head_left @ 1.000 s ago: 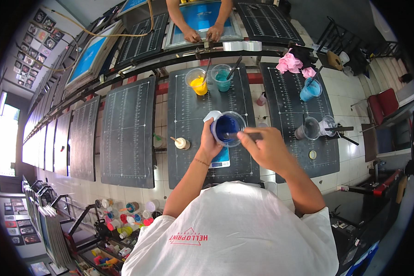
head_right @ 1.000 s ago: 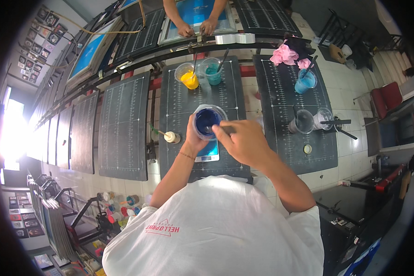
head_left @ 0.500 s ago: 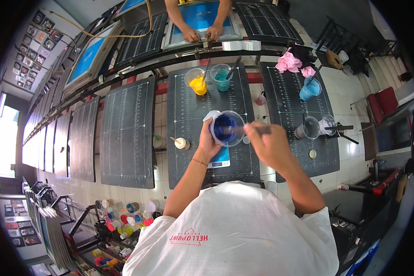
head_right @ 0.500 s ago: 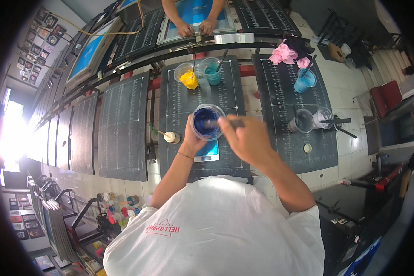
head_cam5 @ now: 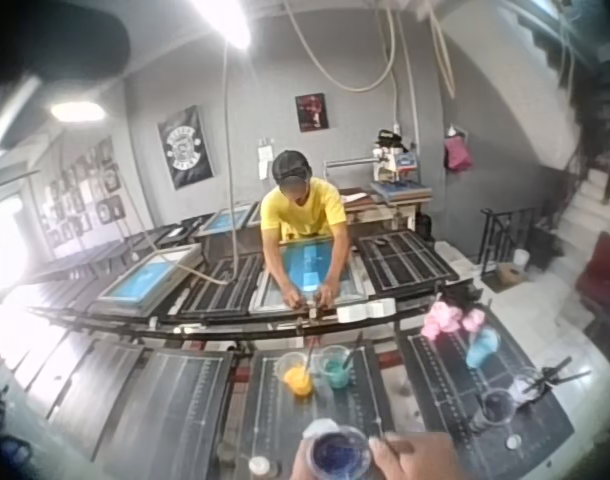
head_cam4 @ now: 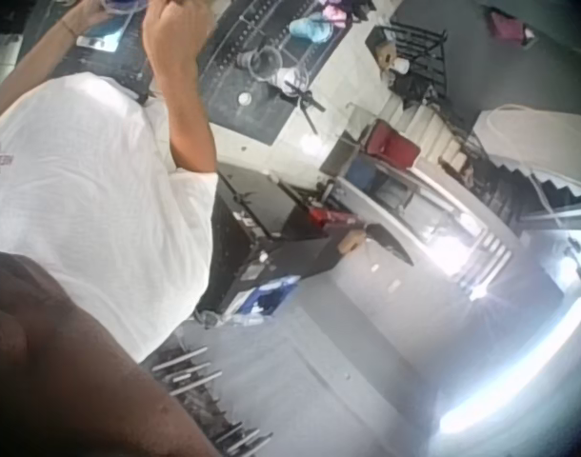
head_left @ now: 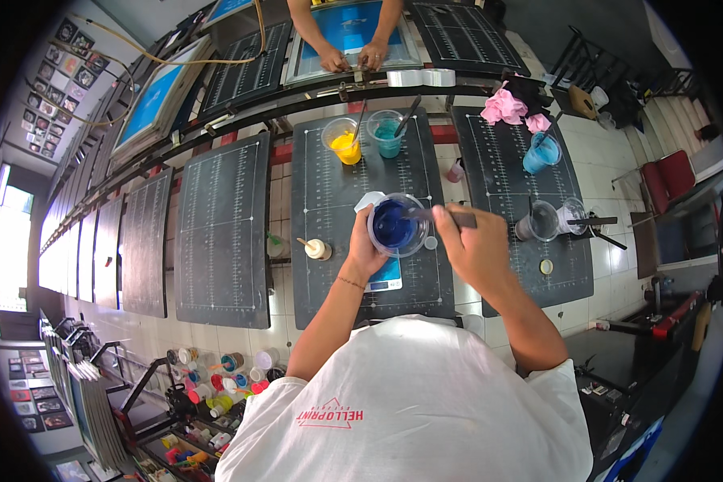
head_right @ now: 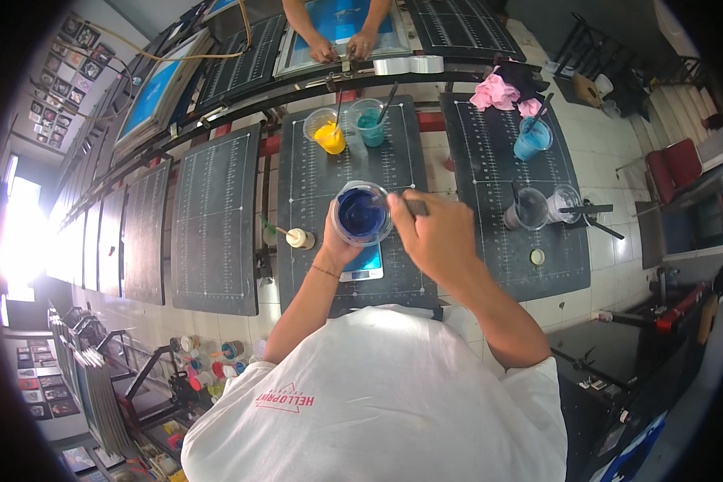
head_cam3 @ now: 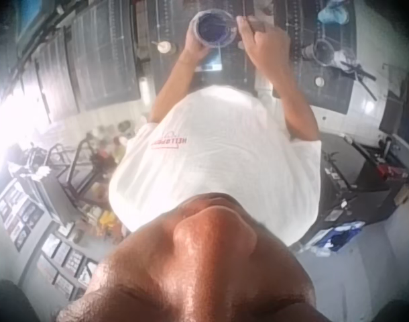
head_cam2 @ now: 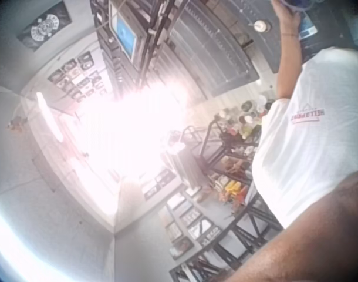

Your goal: The person mixes blue ink in a cup, pours it into a second cup, and then uses a small spatula to transfer white paste from a jar onto a scale for measurement.

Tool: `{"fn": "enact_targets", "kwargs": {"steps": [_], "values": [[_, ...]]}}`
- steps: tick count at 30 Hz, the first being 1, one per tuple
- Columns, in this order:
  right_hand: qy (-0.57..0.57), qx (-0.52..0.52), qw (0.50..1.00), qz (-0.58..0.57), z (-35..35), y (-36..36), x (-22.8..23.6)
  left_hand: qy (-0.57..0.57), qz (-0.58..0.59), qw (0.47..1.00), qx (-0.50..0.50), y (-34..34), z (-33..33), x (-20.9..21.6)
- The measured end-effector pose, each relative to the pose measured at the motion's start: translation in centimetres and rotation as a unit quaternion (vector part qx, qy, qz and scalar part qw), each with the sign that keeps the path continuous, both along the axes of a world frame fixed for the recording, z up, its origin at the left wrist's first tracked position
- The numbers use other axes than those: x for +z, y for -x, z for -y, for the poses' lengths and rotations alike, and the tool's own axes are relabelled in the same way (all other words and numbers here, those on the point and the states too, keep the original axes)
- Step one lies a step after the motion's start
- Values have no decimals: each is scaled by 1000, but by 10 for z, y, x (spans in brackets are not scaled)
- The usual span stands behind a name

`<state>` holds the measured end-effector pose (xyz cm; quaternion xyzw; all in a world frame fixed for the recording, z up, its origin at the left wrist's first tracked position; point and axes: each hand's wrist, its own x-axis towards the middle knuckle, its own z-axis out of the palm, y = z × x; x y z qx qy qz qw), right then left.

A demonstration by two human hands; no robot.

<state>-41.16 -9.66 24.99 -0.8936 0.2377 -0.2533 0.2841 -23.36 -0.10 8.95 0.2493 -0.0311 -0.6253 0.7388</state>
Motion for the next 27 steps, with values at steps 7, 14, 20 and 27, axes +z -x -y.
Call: {"fn": "enact_targets", "kwargs": {"steps": [7,14,20,27], "values": [[40,31,998,-24,1,0,10,77,-64,995,-16,15,-1,-13],[77,75,994,-37,-11,11,37,63,-179,979,-75,28,-4,-36],[97,87,991,-18,-21,20,69,176,-246,939,-163,27,2,-55],[130,93,987,-27,-25,21,68,191,-257,931,-175,25,4,-39]]}}
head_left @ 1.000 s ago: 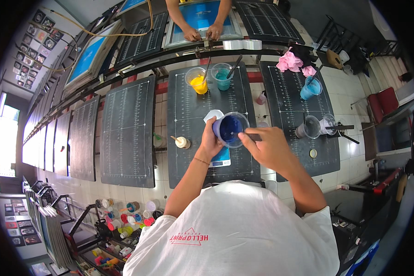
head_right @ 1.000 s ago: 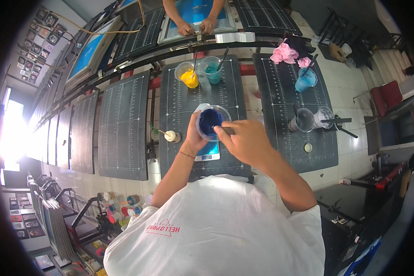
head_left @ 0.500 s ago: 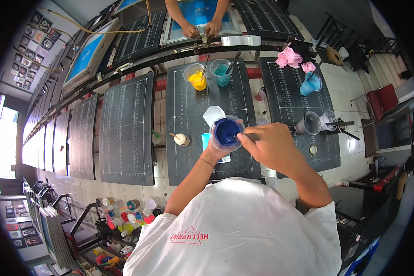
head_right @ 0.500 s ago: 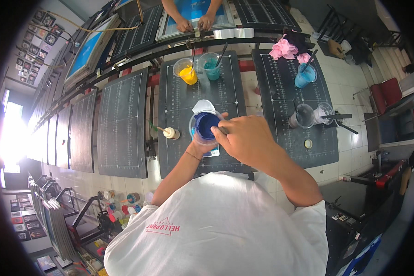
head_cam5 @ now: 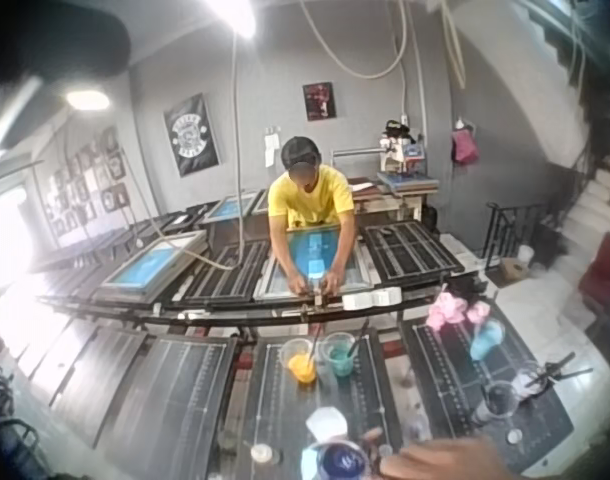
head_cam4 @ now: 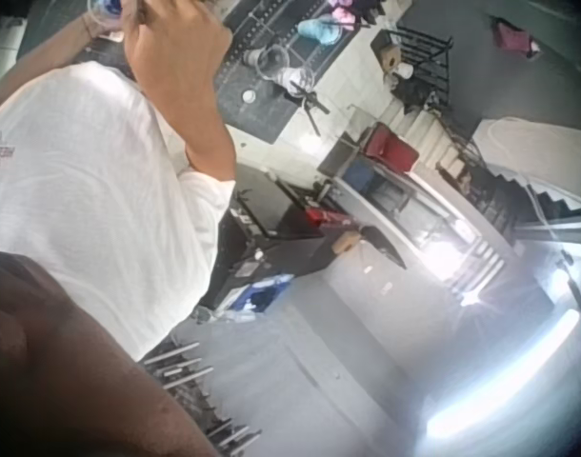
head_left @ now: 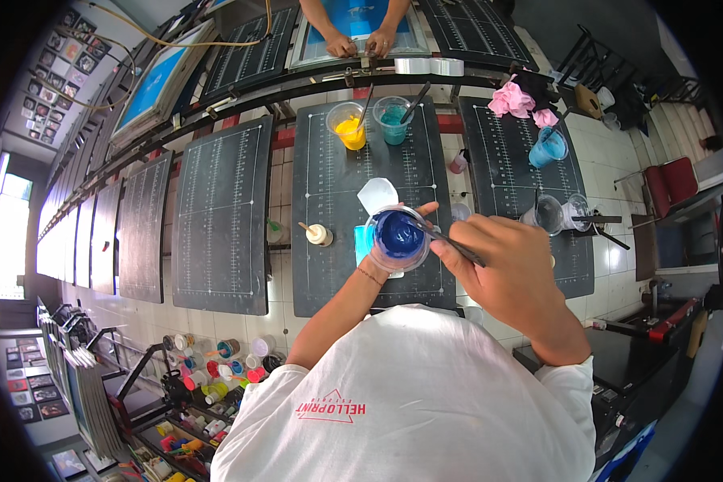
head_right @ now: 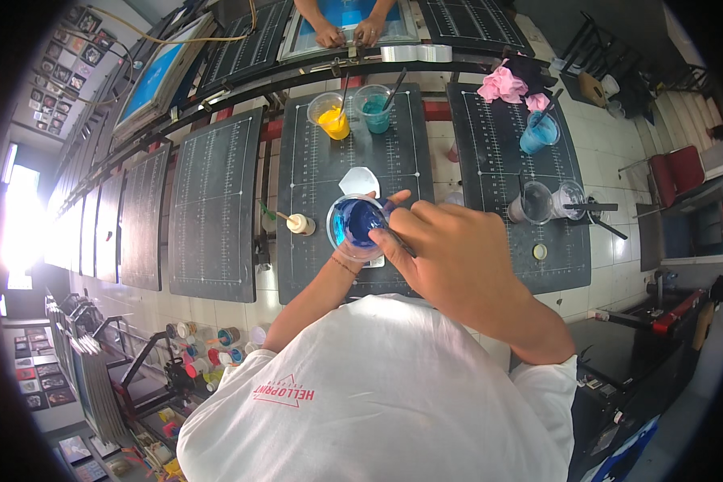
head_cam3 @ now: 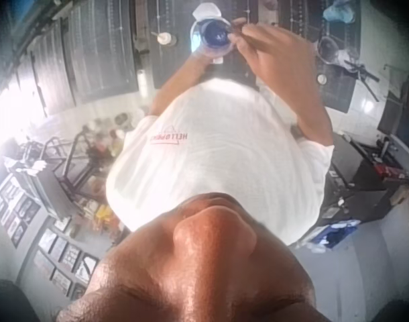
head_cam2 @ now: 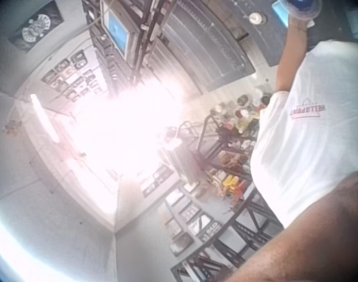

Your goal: The person mixes blue ink in a cup, pours it into a second cup, and then uses a small spatula to transfer white paste from a jar onto a scale for measurement.

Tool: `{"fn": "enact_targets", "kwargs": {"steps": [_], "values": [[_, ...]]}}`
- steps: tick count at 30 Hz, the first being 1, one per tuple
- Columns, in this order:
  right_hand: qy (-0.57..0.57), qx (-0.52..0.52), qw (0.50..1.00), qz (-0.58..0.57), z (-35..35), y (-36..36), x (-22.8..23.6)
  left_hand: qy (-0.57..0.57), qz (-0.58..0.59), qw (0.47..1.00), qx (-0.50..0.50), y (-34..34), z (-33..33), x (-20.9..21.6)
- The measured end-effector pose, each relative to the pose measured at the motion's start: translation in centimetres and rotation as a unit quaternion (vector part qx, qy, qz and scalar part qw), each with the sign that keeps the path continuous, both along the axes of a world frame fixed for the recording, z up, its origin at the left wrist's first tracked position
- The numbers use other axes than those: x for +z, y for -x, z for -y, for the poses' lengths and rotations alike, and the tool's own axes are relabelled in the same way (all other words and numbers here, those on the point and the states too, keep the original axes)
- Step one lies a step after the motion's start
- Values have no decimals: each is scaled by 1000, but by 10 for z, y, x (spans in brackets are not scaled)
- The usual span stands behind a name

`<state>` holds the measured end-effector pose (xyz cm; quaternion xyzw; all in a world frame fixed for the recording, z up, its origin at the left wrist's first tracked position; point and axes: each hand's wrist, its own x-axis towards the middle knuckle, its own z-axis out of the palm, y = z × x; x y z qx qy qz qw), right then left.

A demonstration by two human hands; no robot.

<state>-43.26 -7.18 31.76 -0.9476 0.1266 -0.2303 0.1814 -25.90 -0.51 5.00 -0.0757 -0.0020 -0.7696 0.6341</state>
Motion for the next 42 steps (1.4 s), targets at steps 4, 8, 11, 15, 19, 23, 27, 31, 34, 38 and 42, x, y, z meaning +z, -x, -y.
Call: {"fn": "enact_targets", "kwargs": {"steps": [4,8,11,15,19,23,27,31,34,38,42], "values": [[26,100,992,-72,8,-2,-21,-58,121,990,46,10,-1,19],[65,107,990,-62,16,-5,-16,-168,157,973,21,10,-9,37],[112,119,983,-77,21,-5,-8,-192,114,974,-45,1,-11,17],[116,192,969,-106,34,-2,9,-200,150,961,-122,-6,-15,39],[129,184,968,-116,52,-10,3,-216,205,947,-122,-3,-7,67],[101,198,969,-110,52,-9,10,-218,219,946,-99,-9,-7,68],[121,123,978,-119,56,-7,25,-171,181,961,-116,-16,-7,76],[92,99,987,-90,52,-4,27,-167,198,961,-99,-20,-9,68],[69,94,989,-90,53,-6,14,-166,216,957,-100,-21,-4,65],[38,35,997,-62,49,-2,31,-179,241,950,-86,-21,-3,74],[14,33,998,-56,47,-5,13,-209,307,928,-32,-23,-2,74]]}}
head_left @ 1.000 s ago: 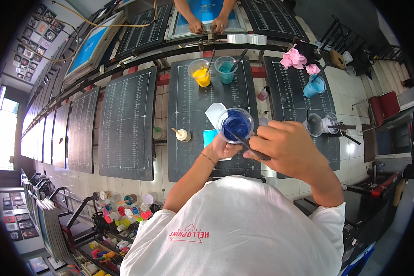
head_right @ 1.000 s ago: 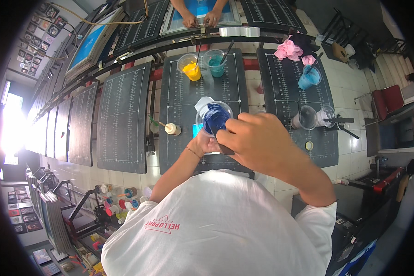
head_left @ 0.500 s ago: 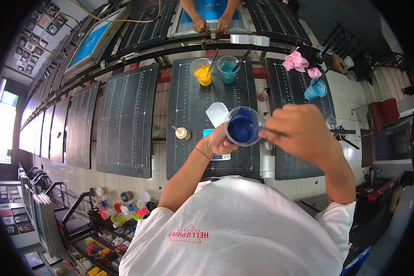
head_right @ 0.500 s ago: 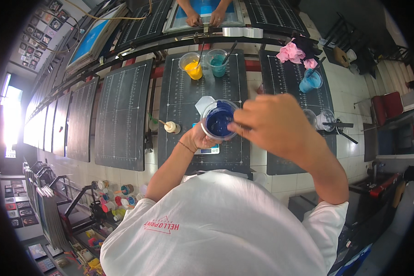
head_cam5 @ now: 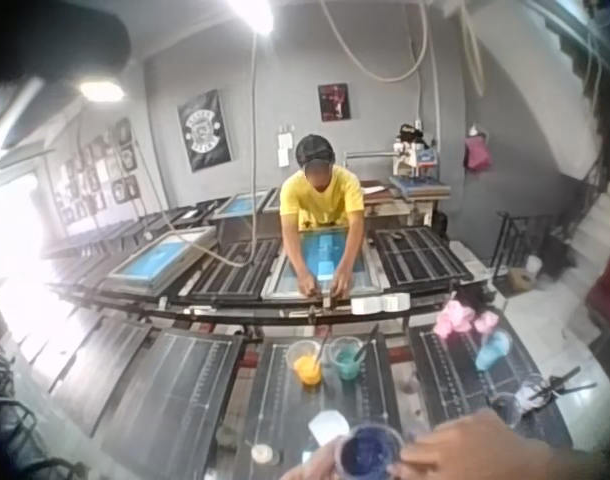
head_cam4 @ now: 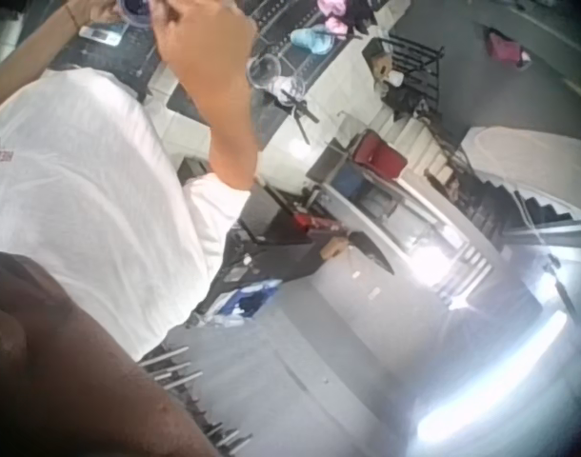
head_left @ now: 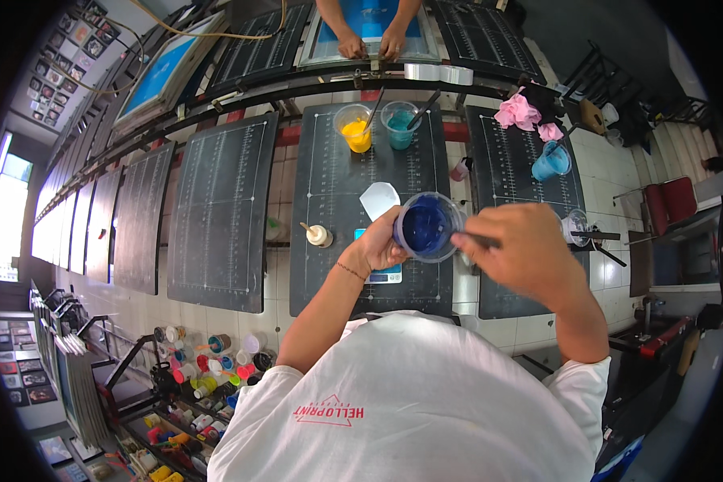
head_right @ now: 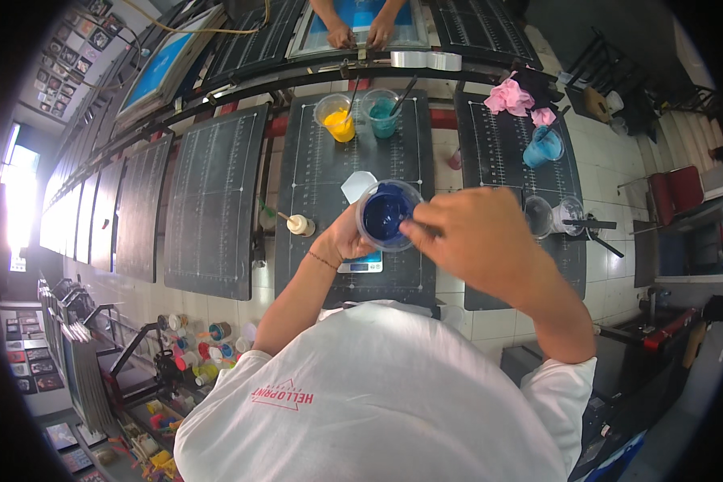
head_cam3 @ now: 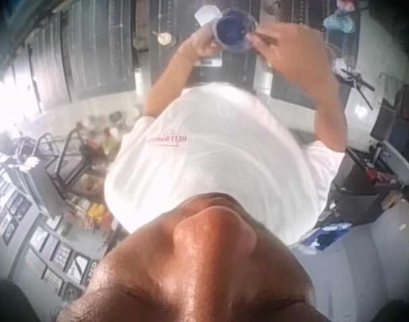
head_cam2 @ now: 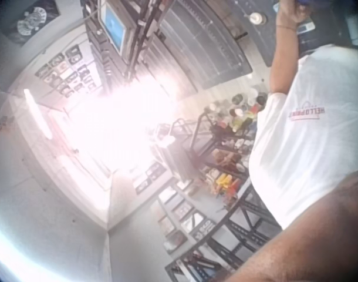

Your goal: The person mixes blue ink in a cup, pours it into a second cup, and then uses a small spatula to transfer white paste from a jar onto a scale for measurement.

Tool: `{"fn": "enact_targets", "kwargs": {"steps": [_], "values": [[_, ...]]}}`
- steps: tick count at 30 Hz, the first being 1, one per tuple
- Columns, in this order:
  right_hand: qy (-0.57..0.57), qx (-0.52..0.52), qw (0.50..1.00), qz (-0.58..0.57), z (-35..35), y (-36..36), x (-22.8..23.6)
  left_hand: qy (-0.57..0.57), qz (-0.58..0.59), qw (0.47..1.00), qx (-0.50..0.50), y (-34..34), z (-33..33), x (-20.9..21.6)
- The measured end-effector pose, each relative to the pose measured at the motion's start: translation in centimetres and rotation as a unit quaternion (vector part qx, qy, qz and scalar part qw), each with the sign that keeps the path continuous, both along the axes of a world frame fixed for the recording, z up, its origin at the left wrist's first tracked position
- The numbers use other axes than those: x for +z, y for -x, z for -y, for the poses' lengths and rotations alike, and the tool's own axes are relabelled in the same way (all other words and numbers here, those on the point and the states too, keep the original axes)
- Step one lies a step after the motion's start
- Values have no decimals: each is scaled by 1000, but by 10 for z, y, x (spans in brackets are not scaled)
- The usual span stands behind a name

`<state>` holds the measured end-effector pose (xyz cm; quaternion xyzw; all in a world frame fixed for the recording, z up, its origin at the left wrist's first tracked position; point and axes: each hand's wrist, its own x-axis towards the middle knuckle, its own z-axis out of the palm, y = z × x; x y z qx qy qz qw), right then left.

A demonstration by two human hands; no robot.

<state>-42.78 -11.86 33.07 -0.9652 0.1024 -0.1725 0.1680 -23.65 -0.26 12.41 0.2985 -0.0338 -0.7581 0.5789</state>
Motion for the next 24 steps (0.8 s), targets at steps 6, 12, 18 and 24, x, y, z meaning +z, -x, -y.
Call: {"fn": "enact_targets", "kwargs": {"steps": [6,12,18,24], "values": [[-11,-44,998,46,-14,3,-5,-42,40,990,127,2,5,2],[-10,-64,997,47,-17,7,-25,84,40,969,229,-4,4,-4],[-78,-77,989,101,-30,15,-26,127,28,950,285,-6,3,-12],[-64,-89,981,158,-40,18,-39,133,32,939,315,-7,5,-13]]}}
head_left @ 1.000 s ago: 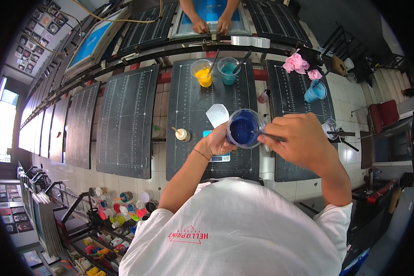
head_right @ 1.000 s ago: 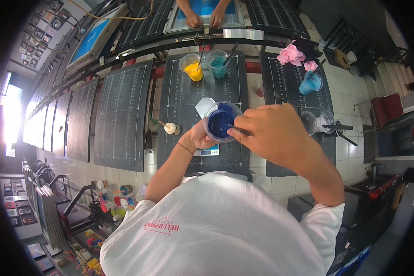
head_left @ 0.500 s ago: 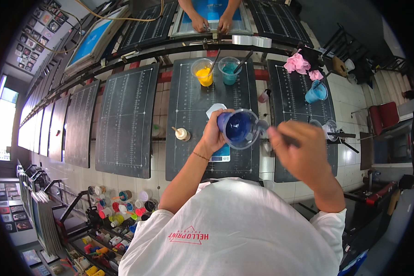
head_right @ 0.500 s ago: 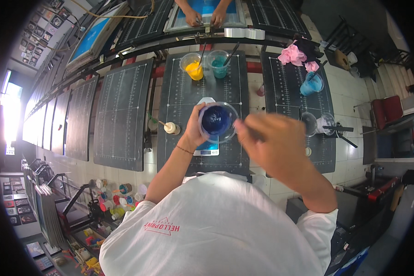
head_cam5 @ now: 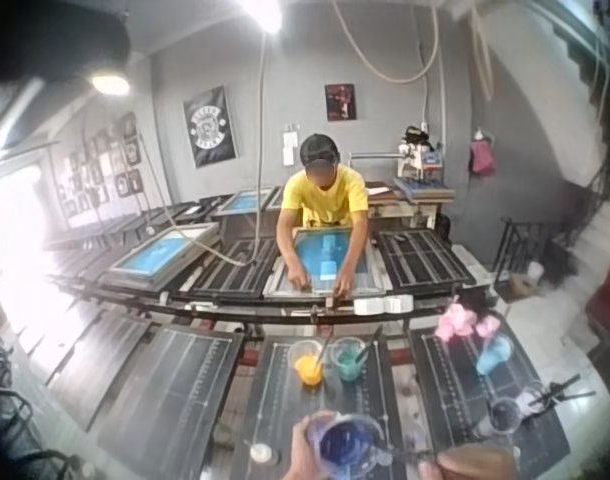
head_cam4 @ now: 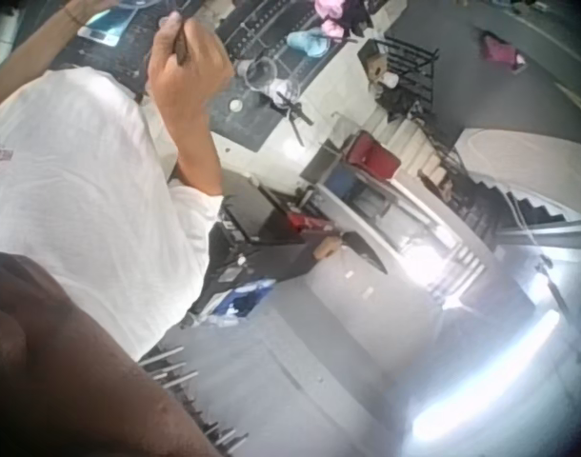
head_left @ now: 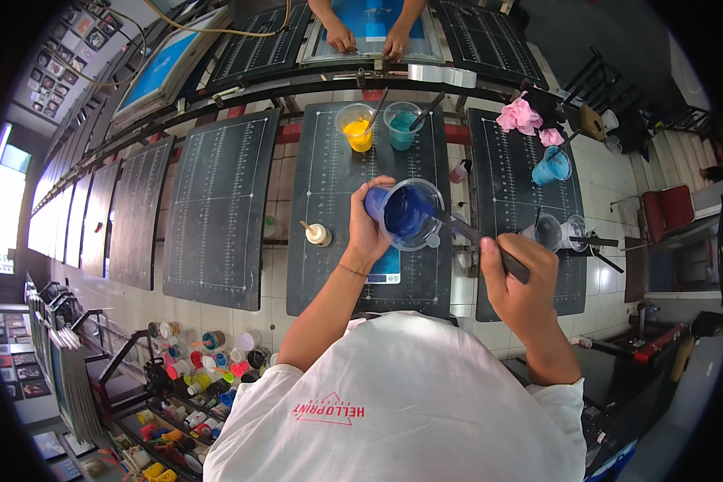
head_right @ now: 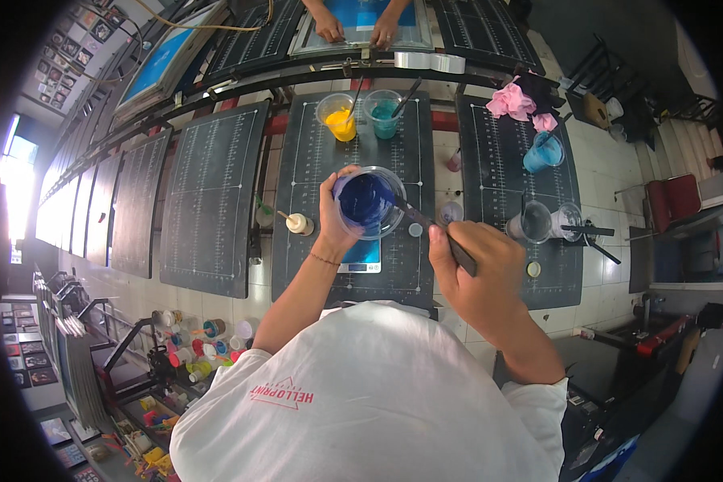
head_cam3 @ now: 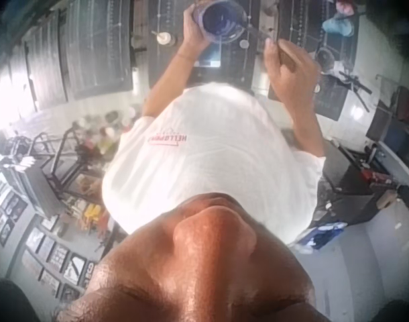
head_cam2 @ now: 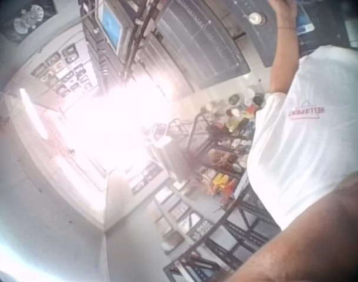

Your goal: The person mixes blue ink in a cup, pours it into a second cup, and then uses a small spatula to transfer white paste from a jar onto a scale for measurement.

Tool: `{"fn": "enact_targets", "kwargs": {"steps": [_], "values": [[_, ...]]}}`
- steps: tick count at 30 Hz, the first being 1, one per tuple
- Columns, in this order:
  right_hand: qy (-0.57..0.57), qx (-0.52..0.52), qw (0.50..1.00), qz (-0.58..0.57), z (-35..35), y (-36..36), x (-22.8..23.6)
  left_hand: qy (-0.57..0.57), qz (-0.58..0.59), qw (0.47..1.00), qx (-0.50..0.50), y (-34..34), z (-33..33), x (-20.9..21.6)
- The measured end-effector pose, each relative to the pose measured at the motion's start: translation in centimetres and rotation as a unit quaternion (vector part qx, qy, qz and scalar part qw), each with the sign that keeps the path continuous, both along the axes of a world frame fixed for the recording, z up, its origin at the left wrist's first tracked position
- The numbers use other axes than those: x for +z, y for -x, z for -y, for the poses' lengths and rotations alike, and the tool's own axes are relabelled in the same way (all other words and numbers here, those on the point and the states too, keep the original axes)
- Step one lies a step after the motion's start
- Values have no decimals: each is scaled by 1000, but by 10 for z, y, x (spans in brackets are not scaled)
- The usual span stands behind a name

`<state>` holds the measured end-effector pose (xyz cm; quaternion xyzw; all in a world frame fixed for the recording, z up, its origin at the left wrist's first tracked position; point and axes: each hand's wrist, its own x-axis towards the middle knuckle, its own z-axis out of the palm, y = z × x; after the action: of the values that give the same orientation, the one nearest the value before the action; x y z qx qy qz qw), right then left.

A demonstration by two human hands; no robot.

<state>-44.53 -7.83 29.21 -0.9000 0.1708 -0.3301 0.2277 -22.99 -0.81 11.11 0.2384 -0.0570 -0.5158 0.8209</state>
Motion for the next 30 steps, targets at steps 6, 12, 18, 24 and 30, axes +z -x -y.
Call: {"fn": "enact_targets", "kwargs": {"steps": [6,12,18,24,30], "values": [[-26,-25,999,-39,0,5,4,16,-13,1000,21,-1,0,-3],[-66,11,998,-20,-12,6,-4,-37,-28,998,48,3,1,10],[-73,48,996,-13,-19,5,-5,20,-13,999,29,-3,1,-13],[-41,80,991,-99,-23,7,5,11,7,1000,9,-8,0,-10],[-58,17,996,-60,-20,7,5,18,-24,999,35,-3,2,-8]]}}
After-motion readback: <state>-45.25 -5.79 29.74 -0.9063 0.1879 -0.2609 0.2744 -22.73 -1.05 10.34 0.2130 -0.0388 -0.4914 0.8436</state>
